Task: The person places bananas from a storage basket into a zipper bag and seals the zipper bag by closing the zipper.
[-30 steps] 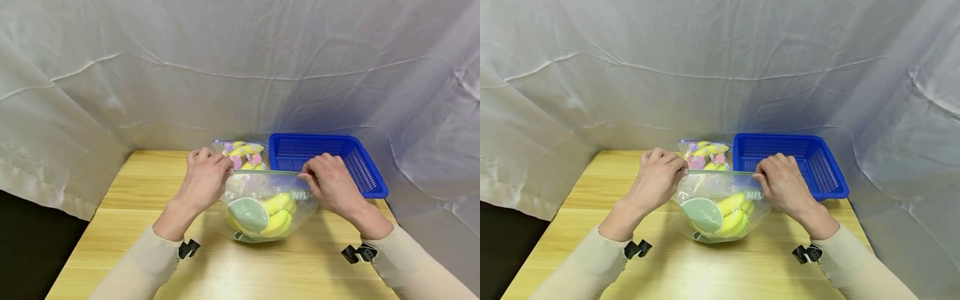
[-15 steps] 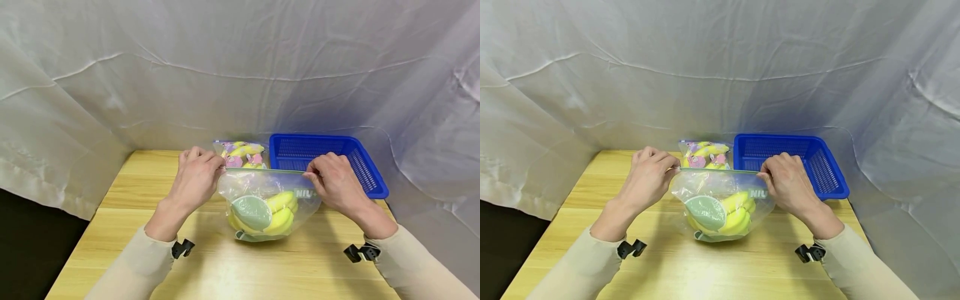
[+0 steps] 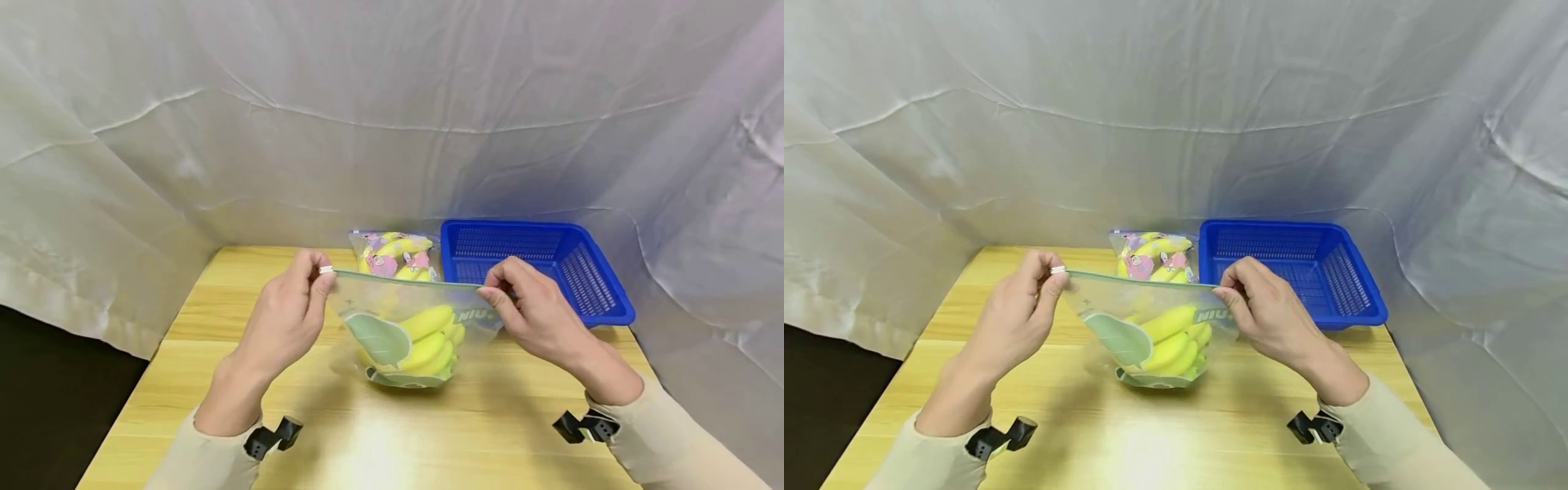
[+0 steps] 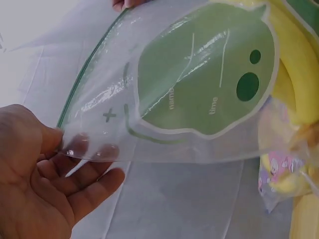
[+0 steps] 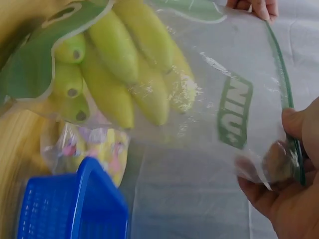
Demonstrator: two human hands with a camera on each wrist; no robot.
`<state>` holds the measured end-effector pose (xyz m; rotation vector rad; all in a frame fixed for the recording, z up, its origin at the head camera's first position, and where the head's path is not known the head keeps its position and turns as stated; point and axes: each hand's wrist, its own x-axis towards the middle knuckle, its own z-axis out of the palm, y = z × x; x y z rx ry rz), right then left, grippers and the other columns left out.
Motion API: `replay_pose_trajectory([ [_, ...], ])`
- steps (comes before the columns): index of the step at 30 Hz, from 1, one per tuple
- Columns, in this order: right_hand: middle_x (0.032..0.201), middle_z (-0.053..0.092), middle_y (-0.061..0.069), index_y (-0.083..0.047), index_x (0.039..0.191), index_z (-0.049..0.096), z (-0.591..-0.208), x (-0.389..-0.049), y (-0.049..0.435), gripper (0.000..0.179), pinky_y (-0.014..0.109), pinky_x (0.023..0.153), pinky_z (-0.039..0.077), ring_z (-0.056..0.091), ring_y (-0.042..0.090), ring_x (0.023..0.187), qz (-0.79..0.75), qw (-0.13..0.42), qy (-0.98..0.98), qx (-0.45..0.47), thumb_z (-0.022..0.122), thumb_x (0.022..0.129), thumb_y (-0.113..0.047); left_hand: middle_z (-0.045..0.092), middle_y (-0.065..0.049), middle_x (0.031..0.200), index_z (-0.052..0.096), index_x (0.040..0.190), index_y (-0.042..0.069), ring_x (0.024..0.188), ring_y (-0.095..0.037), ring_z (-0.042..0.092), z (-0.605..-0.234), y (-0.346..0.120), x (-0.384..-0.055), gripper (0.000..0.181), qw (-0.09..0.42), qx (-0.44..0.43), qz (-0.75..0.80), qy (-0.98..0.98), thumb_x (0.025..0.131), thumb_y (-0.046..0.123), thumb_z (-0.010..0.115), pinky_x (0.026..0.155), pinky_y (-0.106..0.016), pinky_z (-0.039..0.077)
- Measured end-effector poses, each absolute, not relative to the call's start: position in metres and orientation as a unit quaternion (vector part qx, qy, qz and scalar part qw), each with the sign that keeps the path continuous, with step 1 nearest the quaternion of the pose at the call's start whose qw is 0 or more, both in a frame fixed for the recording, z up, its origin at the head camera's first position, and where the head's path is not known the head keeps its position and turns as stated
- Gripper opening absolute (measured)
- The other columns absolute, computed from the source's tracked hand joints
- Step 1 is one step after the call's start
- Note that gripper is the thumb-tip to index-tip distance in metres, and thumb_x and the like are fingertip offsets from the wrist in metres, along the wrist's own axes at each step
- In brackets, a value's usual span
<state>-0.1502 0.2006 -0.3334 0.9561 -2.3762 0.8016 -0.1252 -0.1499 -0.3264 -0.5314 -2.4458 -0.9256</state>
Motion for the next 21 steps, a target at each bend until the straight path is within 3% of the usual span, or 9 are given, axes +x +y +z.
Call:
replay_pose_trajectory([
  [4,0.083,0.047,-0.01,-0.018,0.095,0.056,-0.329,-0.146,0.189,0.023,0.02,0.059,0.037,0.042,0.004,0.068,0.33,0.167,-0.859,0.354,0.071,0.097,-0.001,0.067,0.0,0.084,0.053,0.113,0.01,0.076,-0.012,0.073,-0.321,-0.161,-0.113,0.009,0.22,-0.159,-0.364,-0.891,0.111,0.018,0.052,0.058,-0.029,0.045],
  [11,0.08,0.05,-0.004,-0.018,0.096,0.059,-0.325,-0.154,0.166,0.011,0.026,0.058,0.039,0.044,0.01,0.064,0.395,0.056,-0.865,0.303,0.065,0.105,-0.015,0.063,-0.005,0.088,0.054,0.116,0.009,0.063,-0.01,0.071,-0.317,-0.174,-0.115,0.016,0.214,-0.092,-0.382,-0.894,0.112,0.024,0.051,0.055,-0.03,0.051],
  [18,0.079,0.052,0.0,-0.013,0.094,0.059,-0.346,-0.19,0.146,0.015,0.03,0.062,0.039,0.046,0.014,0.067,0.361,0.055,-0.896,0.253,0.066,0.105,-0.02,0.07,-0.012,0.101,0.052,0.122,0.007,0.071,-0.019,0.075,-0.346,-0.182,-0.163,0.025,0.153,-0.048,-0.351,-0.922,0.114,0.029,0.043,0.064,-0.039,0.054],
  [21,0.081,0.054,0.003,-0.012,0.094,0.06,-0.356,-0.207,0.14,0.015,0.034,0.064,0.04,0.046,0.017,0.067,0.355,0.058,-0.906,0.223,0.066,0.105,-0.022,0.069,-0.017,0.113,0.05,0.131,0.003,0.088,-0.03,0.076,-0.359,-0.178,-0.176,0.027,0.154,-0.037,-0.357,-0.921,0.113,0.023,0.047,0.075,-0.047,0.058],
])
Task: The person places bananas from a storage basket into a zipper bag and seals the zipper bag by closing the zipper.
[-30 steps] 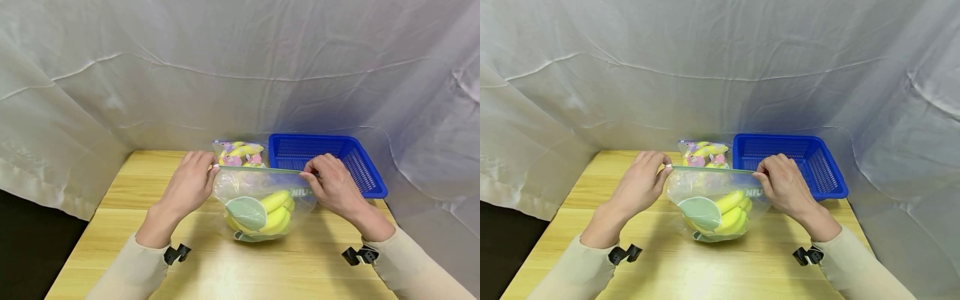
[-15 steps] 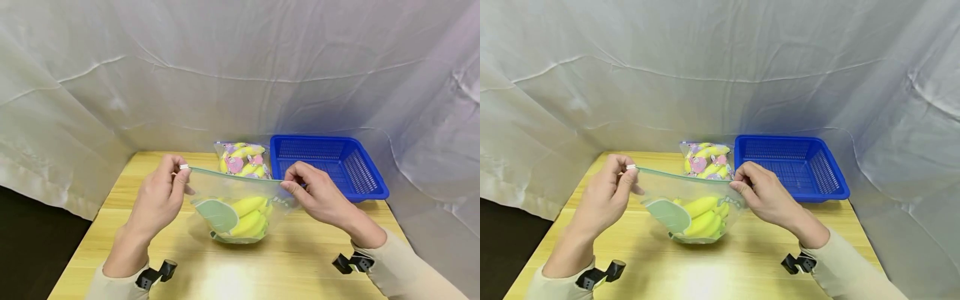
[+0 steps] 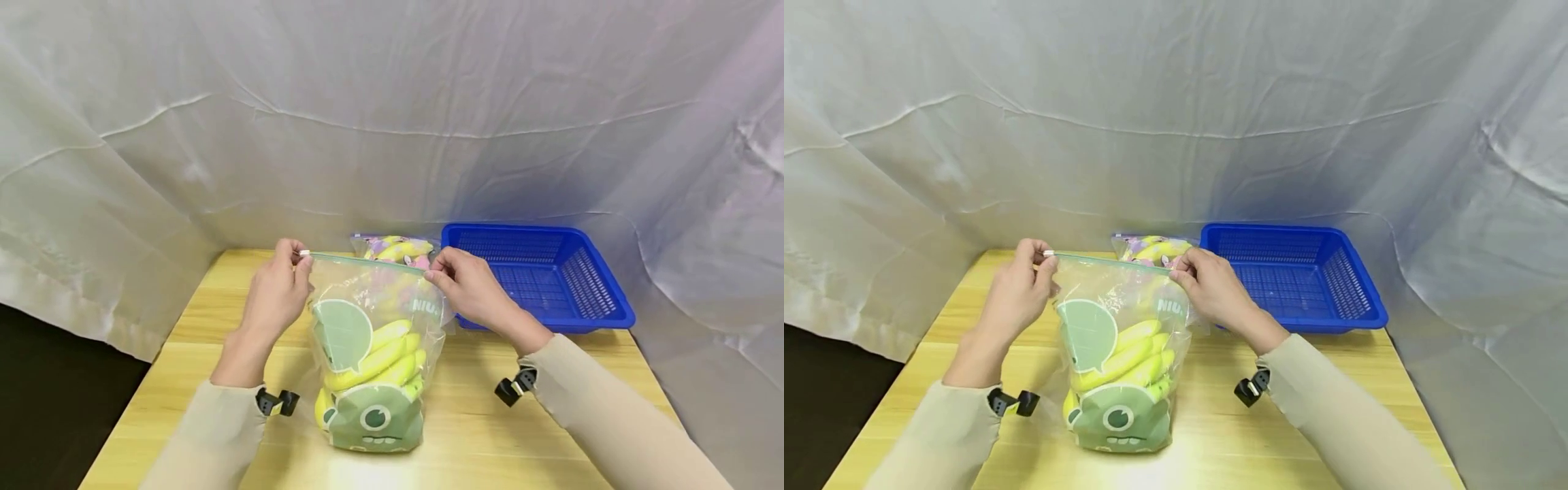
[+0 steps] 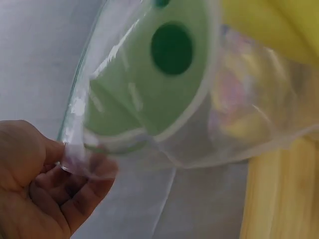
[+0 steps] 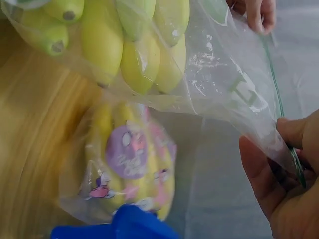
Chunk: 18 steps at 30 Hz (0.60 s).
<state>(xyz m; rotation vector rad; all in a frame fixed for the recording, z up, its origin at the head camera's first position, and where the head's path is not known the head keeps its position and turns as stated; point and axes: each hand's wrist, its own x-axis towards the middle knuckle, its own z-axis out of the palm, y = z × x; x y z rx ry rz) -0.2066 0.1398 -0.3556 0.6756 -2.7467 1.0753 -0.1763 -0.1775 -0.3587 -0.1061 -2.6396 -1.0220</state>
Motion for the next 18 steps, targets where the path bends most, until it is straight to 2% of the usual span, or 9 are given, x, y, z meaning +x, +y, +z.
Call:
replay_pose_trajectory([
  [1,0.082,0.055,0.004,-0.012,0.095,0.061,-0.359,-0.212,0.139,0.015,0.035,0.064,0.04,0.047,0.018,0.067,0.355,0.057,-0.909,0.212,0.066,0.106,-0.021,0.067,-0.02,0.122,0.048,0.136,0.001,0.1,-0.034,0.074,-0.363,-0.174,-0.178,0.032,0.158,-0.036,-0.355,-0.921,0.111,0.021,0.051,0.084,-0.05,0.058],
  [3,0.084,0.057,0.005,-0.012,0.095,0.062,-0.366,-0.221,0.137,0.015,0.036,0.066,0.041,0.048,0.02,0.069,0.355,0.058,-0.913,0.189,0.066,0.105,-0.022,0.057,-0.025,0.139,0.043,0.145,-0.002,0.125,-0.041,0.062,-0.371,-0.163,-0.176,0.047,0.174,-0.042,-0.344,-0.922,0.106,0.018,0.059,0.102,-0.056,0.052],
  [5,0.086,0.057,0.005,-0.011,0.096,0.062,-0.375,-0.227,0.136,0.015,0.037,0.068,0.042,0.05,0.021,0.072,0.353,0.057,-0.918,0.171,0.066,0.105,-0.022,0.041,-0.028,0.154,0.038,0.152,-0.001,0.144,-0.046,0.041,-0.381,-0.149,-0.166,0.065,0.182,-0.056,-0.319,-0.928,0.099,0.021,0.069,0.118,-0.06,0.038],
  [8,0.087,0.058,0.005,-0.011,0.095,0.063,-0.386,-0.234,0.133,0.015,0.037,0.071,0.043,0.053,0.022,0.077,0.343,0.06,-0.924,0.159,0.067,0.104,-0.022,0.015,-0.029,0.169,0.031,0.16,0.004,0.158,-0.05,0.012,-0.397,-0.129,-0.148,0.087,0.182,-0.089,-0.261,-0.944,0.091,0.03,0.078,0.126,-0.067,0.016],
  [10,0.087,0.058,0.004,-0.012,0.094,0.063,-0.392,-0.237,0.131,0.015,0.037,0.072,0.043,0.053,0.022,0.079,0.335,0.057,-0.927,0.161,0.067,0.104,-0.022,0.007,-0.026,0.173,0.03,0.163,0.009,0.16,-0.051,0.003,-0.407,-0.117,-0.138,0.095,0.165,-0.12,-0.222,-0.953,0.089,0.039,0.081,0.125,-0.071,0.01],
  [12,0.086,0.059,0.004,-0.013,0.094,0.063,-0.396,-0.239,0.129,0.015,0.037,0.072,0.043,0.053,0.022,0.079,0.33,0.053,-0.927,0.167,0.068,0.104,-0.023,0.006,-0.022,0.175,0.032,0.165,0.015,0.161,-0.051,0.001,-0.417,-0.109,-0.131,0.095,0.138,-0.158,-0.189,-0.959,0.09,0.048,0.08,0.123,-0.074,0.008],
  [16,0.086,0.058,0.003,-0.014,0.094,0.063,-0.404,-0.241,0.127,0.015,0.036,0.068,0.043,0.052,0.021,0.075,0.321,0.035,-0.93,0.176,0.067,0.104,-0.024,0.021,-0.016,0.174,0.041,0.162,0.027,0.159,-0.053,0.012,-0.435,-0.098,-0.127,0.09,0.062,-0.237,-0.142,-0.959,0.088,0.067,0.073,0.119,-0.079,0.012],
  [18,0.086,0.059,0.003,-0.014,0.096,0.064,-0.407,-0.24,0.127,0.014,0.035,0.067,0.044,0.053,0.02,0.075,0.317,0.027,-0.931,0.18,0.067,0.105,-0.025,0.024,-0.016,0.174,0.042,0.162,0.03,0.158,-0.054,0.013,-0.444,-0.096,-0.127,0.091,0.026,-0.258,-0.126,-0.958,0.086,0.072,0.07,0.116,-0.082,0.013],
])
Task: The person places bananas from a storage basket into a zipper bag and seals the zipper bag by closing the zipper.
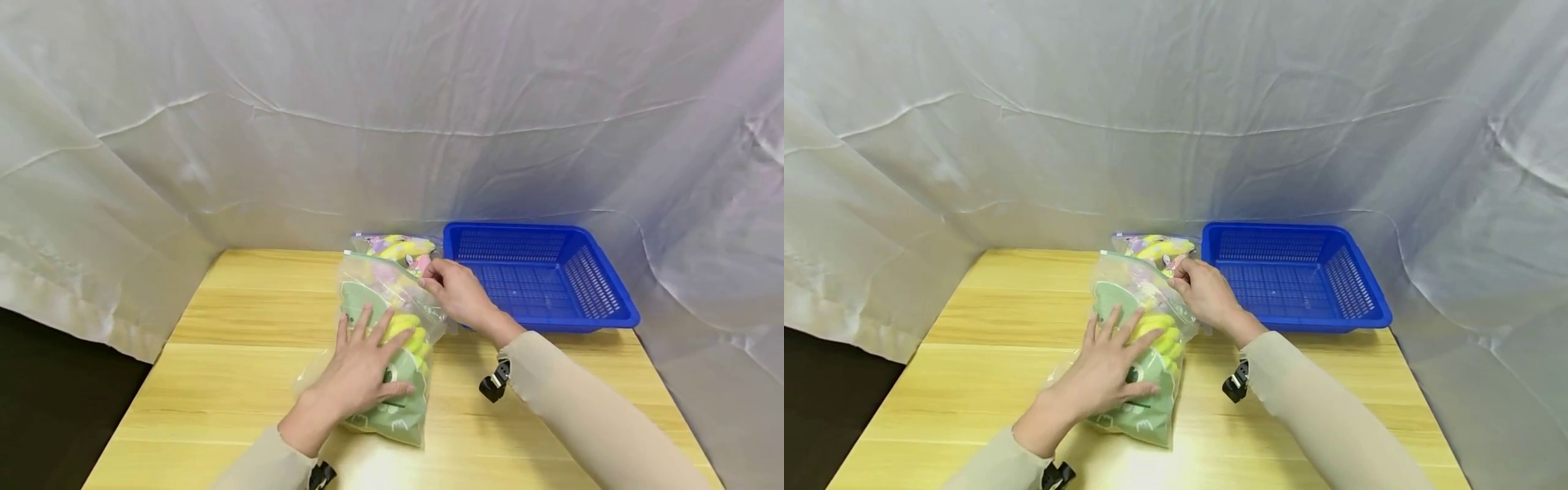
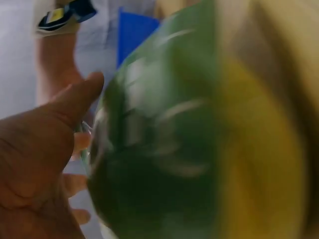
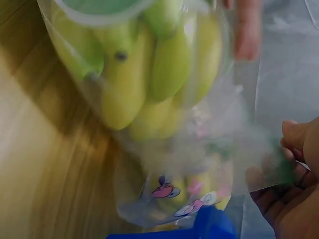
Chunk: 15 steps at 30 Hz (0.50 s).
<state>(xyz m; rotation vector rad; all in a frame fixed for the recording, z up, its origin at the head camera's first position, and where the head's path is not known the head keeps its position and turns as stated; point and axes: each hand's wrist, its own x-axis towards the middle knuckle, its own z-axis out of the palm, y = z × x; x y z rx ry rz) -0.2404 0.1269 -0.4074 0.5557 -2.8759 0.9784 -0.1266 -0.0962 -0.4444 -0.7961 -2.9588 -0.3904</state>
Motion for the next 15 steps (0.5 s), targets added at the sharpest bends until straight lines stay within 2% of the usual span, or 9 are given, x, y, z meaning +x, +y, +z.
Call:
replay_pose_trajectory([
  [4,0.091,0.064,0.003,-0.013,0.101,0.068,-0.413,-0.238,0.132,0.014,0.036,0.07,0.047,0.057,0.019,0.079,0.304,0.025,-0.934,0.188,0.066,0.105,-0.026,0.024,-0.016,0.174,0.042,0.162,0.031,0.157,-0.056,0.015,-0.458,-0.093,-0.124,0.092,-0.002,-0.264,-0.103,-0.959,0.085,0.074,0.069,0.112,-0.086,0.016],
  [9,0.097,0.067,0.004,-0.011,0.106,0.069,-0.421,-0.234,0.141,0.015,0.04,0.076,0.051,0.061,0.021,0.085,0.295,0.036,-0.937,0.182,0.066,0.104,-0.025,0.028,-0.017,0.172,0.045,0.16,0.027,0.155,-0.056,0.021,-0.467,-0.09,-0.115,0.093,0.012,-0.257,-0.107,-0.96,0.084,0.073,0.073,0.106,-0.088,0.024],
  [15,0.104,0.068,0.005,-0.01,0.111,0.069,-0.427,-0.229,0.146,0.018,0.043,0.084,0.054,0.065,0.022,0.093,0.293,0.032,-0.94,0.17,0.067,0.104,-0.027,0.028,-0.019,0.171,0.046,0.159,0.023,0.154,-0.058,0.021,-0.471,-0.096,-0.095,0.094,0.011,-0.238,-0.116,-0.964,0.084,0.071,0.074,0.101,-0.089,0.028],
])
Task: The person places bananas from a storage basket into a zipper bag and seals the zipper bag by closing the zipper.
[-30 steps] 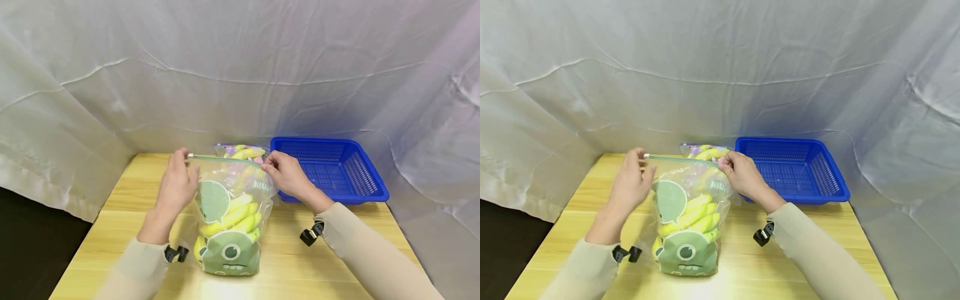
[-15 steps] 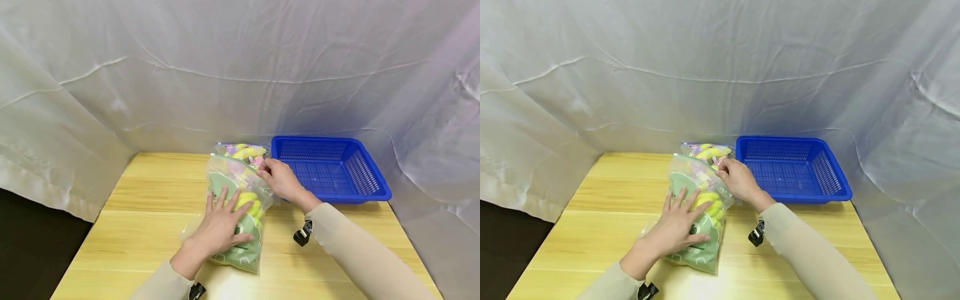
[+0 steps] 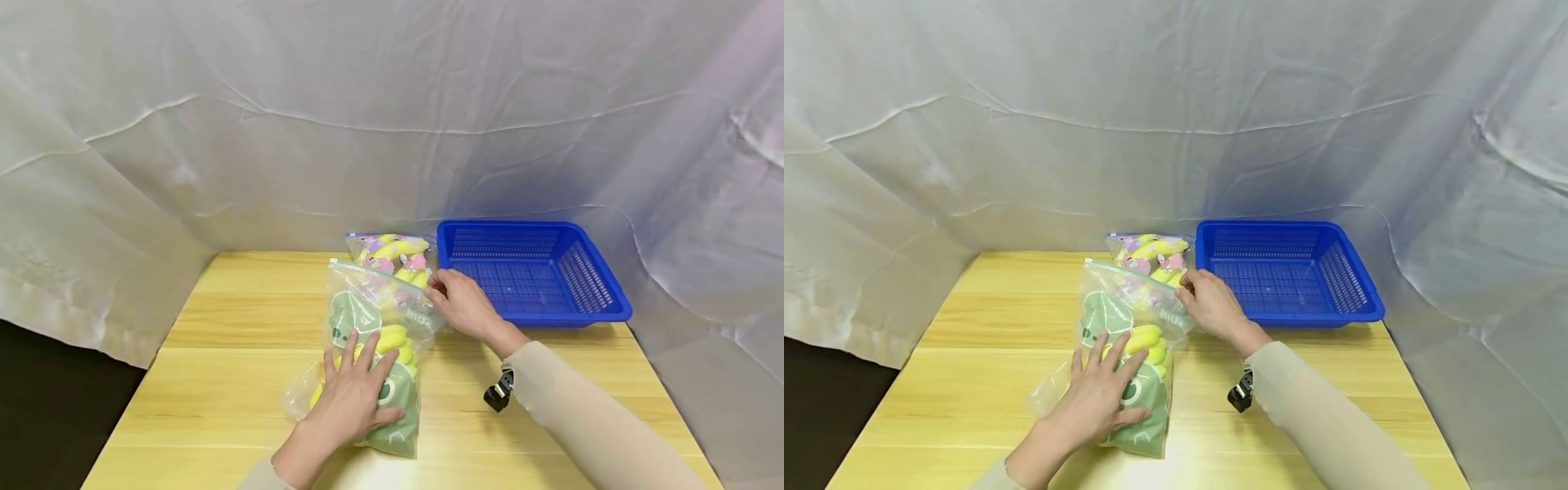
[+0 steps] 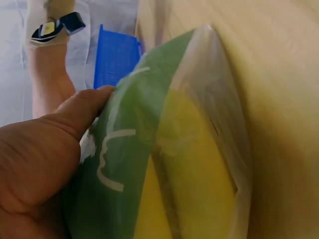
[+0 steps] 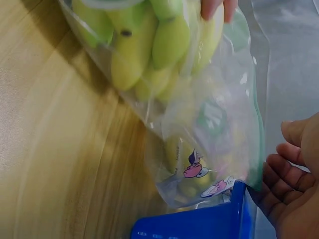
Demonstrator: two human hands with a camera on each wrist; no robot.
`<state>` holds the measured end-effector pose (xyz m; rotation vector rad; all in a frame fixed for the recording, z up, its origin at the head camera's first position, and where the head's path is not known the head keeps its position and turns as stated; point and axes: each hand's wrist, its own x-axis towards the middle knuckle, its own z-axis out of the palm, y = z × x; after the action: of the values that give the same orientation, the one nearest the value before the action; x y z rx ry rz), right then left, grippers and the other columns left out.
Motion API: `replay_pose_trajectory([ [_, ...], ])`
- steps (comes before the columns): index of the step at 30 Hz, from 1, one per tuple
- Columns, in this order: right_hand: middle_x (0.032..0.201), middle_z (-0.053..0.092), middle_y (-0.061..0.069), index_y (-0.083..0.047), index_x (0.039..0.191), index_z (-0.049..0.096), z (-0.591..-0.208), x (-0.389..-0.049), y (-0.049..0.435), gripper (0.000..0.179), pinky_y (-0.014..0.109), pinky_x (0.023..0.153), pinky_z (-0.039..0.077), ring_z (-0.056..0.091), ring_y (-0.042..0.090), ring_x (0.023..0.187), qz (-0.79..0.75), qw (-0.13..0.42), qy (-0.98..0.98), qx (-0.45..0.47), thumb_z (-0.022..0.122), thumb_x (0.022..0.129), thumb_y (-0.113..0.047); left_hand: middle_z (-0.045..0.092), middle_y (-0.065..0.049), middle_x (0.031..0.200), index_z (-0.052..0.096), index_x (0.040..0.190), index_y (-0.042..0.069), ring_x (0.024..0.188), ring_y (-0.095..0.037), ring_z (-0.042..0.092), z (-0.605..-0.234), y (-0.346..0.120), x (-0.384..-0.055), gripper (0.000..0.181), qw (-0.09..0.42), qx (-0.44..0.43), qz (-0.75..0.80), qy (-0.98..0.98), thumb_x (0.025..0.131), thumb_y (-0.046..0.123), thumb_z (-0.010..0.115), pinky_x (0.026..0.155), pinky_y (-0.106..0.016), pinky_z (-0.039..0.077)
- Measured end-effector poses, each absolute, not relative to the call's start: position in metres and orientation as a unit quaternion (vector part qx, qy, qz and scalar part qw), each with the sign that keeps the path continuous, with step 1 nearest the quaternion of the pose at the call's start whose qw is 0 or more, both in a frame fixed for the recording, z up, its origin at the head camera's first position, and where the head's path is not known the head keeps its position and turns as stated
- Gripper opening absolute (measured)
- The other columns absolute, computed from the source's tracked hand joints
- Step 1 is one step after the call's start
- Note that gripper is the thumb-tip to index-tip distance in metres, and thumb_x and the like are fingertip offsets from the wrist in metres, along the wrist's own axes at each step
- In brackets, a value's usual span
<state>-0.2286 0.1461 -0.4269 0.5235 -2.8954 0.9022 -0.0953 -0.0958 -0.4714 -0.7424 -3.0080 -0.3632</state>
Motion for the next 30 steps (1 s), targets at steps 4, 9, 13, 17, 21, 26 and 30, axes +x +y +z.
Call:
replay_pose_trajectory([
  [4,0.105,0.069,0.005,-0.01,0.112,0.07,-0.429,-0.227,0.144,0.019,0.044,0.086,0.055,0.066,0.023,0.095,0.291,0.035,-0.941,0.169,0.067,0.104,-0.027,0.027,-0.019,0.171,0.046,0.159,0.021,0.154,-0.059,0.02,-0.469,-0.107,-0.085,0.094,-0.003,-0.208,-0.132,-0.969,0.084,0.07,0.075,0.103,-0.09,0.025],
  [9,0.105,0.068,0.005,-0.009,0.112,0.07,-0.432,-0.226,0.143,0.018,0.042,0.085,0.055,0.064,0.022,0.093,0.288,0.037,-0.942,0.169,0.067,0.104,-0.025,0.023,-0.02,0.173,0.045,0.16,0.022,0.154,-0.061,0.018,-0.459,-0.13,-0.075,0.094,-0.037,-0.166,-0.139,-0.976,0.084,0.067,0.077,0.104,-0.09,0.021],
  [13,0.107,0.069,0.007,-0.009,0.113,0.07,-0.435,-0.225,0.143,0.02,0.043,0.086,0.057,0.066,0.023,0.096,0.292,0.037,-0.941,0.17,0.067,0.104,-0.025,0.015,-0.023,0.174,0.04,0.163,0.023,0.151,-0.067,0.011,-0.447,-0.154,-0.072,0.098,-0.092,-0.116,-0.13,-0.98,0.083,0.064,0.078,0.098,-0.093,0.02],
  [17,0.108,0.069,0.007,-0.008,0.114,0.071,-0.436,-0.223,0.145,0.021,0.043,0.086,0.057,0.066,0.022,0.096,0.295,0.041,-0.939,0.169,0.066,0.104,-0.026,0.006,-0.029,0.173,0.033,0.166,0.024,0.149,-0.07,0.003,-0.438,-0.179,-0.076,0.1,-0.141,-0.059,-0.14,-0.978,0.084,0.06,0.079,0.094,-0.094,0.024],
  [21,0.108,0.069,0.006,-0.008,0.114,0.072,-0.438,-0.222,0.147,0.022,0.042,0.086,0.056,0.065,0.021,0.095,0.294,0.05,-0.94,0.166,0.066,0.104,-0.027,-0.002,-0.035,0.17,0.028,0.168,0.02,0.145,-0.074,-0.003,-0.434,-0.206,-0.086,0.097,-0.157,-0.036,-0.174,-0.972,0.09,0.053,0.076,0.093,-0.09,0.027],
  [26,0.109,0.069,0.006,-0.007,0.117,0.071,-0.44,-0.219,0.146,0.023,0.043,0.087,0.056,0.065,0.022,0.095,0.294,0.055,-0.939,0.171,0.066,0.105,-0.025,-0.01,-0.039,0.167,0.021,0.168,0.013,0.142,-0.077,-0.01,-0.436,-0.236,-0.111,0.095,-0.154,-0.015,-0.204,-0.967,0.096,0.046,0.072,0.09,-0.09,0.024],
  [30,0.111,0.069,0.007,-0.006,0.119,0.071,-0.442,-0.217,0.147,0.023,0.043,0.087,0.056,0.065,0.022,0.096,0.295,0.058,-0.938,0.171,0.067,0.104,-0.024,-0.006,-0.04,0.167,0.024,0.167,0.01,0.145,-0.075,-0.007,-0.442,-0.249,-0.139,0.089,-0.12,-0.02,-0.206,-0.971,0.099,0.041,0.072,0.095,-0.089,0.025],
])
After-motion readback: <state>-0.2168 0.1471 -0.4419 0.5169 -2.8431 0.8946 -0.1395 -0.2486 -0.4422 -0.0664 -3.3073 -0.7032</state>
